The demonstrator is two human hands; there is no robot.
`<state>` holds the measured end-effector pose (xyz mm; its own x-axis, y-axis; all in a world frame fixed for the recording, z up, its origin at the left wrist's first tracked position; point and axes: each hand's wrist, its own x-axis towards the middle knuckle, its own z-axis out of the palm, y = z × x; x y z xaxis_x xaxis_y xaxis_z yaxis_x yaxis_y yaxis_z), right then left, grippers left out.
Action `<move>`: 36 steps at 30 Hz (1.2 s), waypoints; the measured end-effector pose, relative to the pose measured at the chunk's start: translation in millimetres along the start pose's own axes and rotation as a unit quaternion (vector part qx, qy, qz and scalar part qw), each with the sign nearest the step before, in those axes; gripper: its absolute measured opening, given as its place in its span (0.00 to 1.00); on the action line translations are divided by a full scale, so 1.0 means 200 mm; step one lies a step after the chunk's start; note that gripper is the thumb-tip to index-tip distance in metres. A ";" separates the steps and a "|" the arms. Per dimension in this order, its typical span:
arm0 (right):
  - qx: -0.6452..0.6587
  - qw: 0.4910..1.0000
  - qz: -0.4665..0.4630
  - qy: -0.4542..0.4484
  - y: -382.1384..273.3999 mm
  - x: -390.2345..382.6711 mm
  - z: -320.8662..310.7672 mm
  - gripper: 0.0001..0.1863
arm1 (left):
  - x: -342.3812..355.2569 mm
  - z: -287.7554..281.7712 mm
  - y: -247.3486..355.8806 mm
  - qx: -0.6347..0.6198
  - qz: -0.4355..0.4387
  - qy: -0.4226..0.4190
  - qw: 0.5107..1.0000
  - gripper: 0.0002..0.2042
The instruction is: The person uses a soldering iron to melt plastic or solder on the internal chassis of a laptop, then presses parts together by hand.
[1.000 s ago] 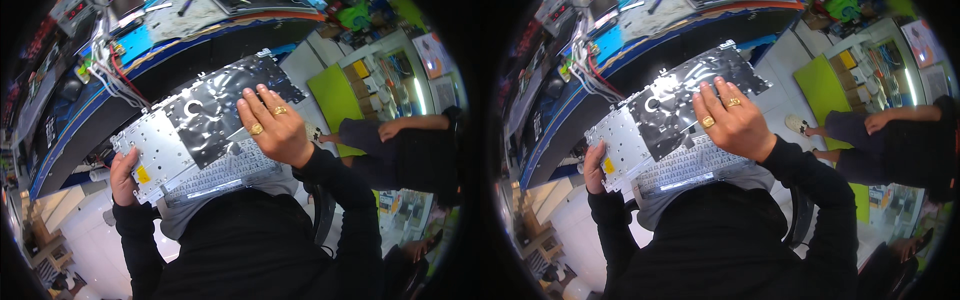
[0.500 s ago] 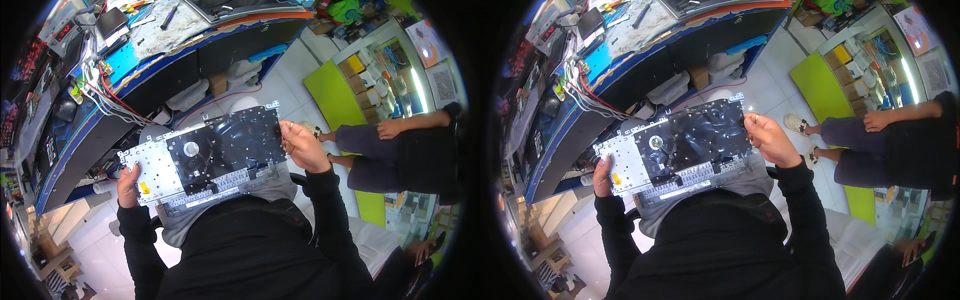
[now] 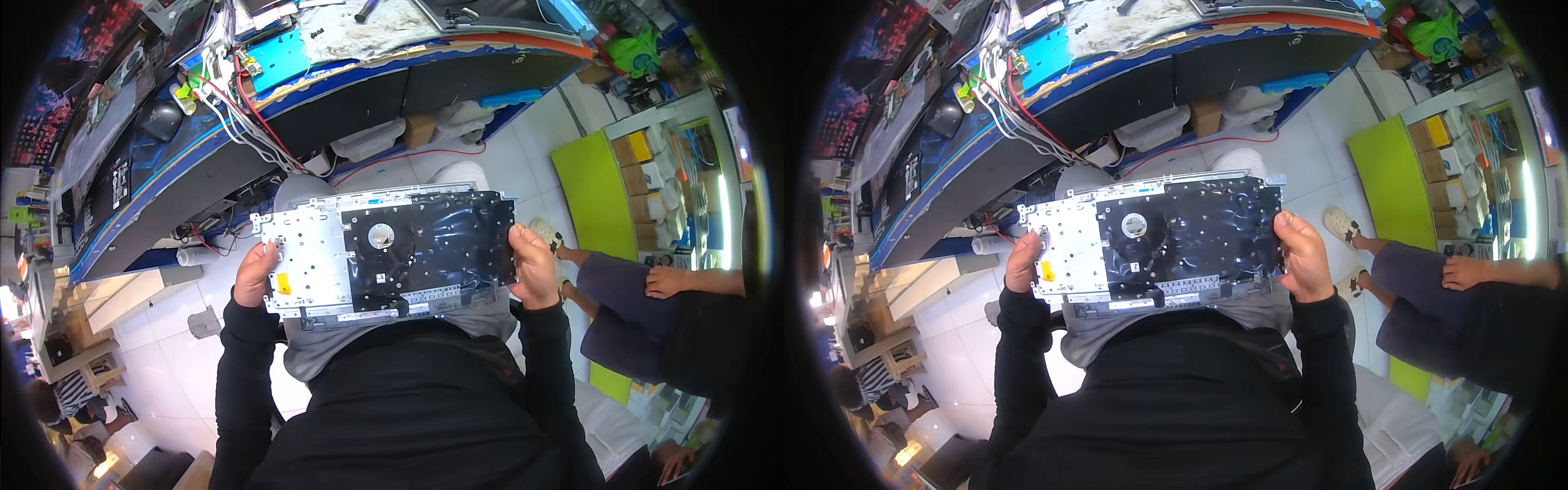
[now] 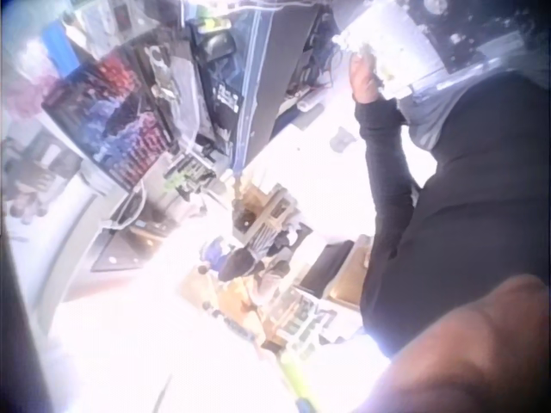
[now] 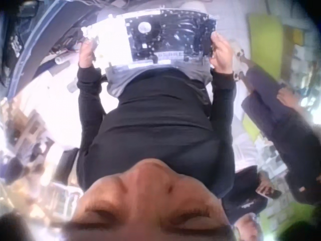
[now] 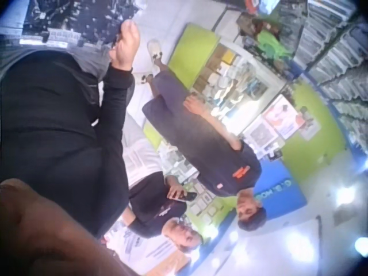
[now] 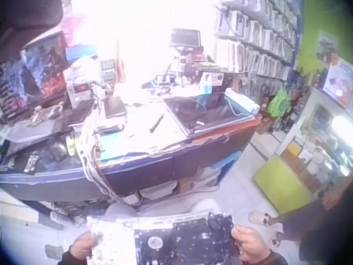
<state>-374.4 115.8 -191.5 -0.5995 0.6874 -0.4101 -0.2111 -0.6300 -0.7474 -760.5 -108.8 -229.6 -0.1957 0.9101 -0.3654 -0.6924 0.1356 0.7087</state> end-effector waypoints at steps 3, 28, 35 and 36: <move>0.005 1.000 0.001 -0.001 0.02 0.03 0.00 0.17 | 0.00 -0.03 -0.01 -0.006 0.002 -0.001 1.000 0.25; 0.002 1.000 -0.012 -0.008 -0.14 0.00 -0.16 0.16 | 0.00 0.15 -0.05 0.016 -0.025 -0.011 1.000 0.26; 0.145 0.979 0.006 -0.140 -0.21 0.01 -0.20 0.39 | 0.00 0.18 -0.02 0.000 -0.036 0.000 0.999 0.24; 0.147 0.979 0.009 -0.143 -0.18 0.01 -0.15 0.39 | 0.01 0.17 -0.01 0.002 -0.034 0.004 0.999 0.24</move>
<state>-344.5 150.3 -180.2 -0.7884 0.5719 -0.2268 -0.3863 -0.7471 -0.5409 -735.9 -94.5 -211.7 -0.1534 0.8952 -0.4184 -0.7023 0.1991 0.6835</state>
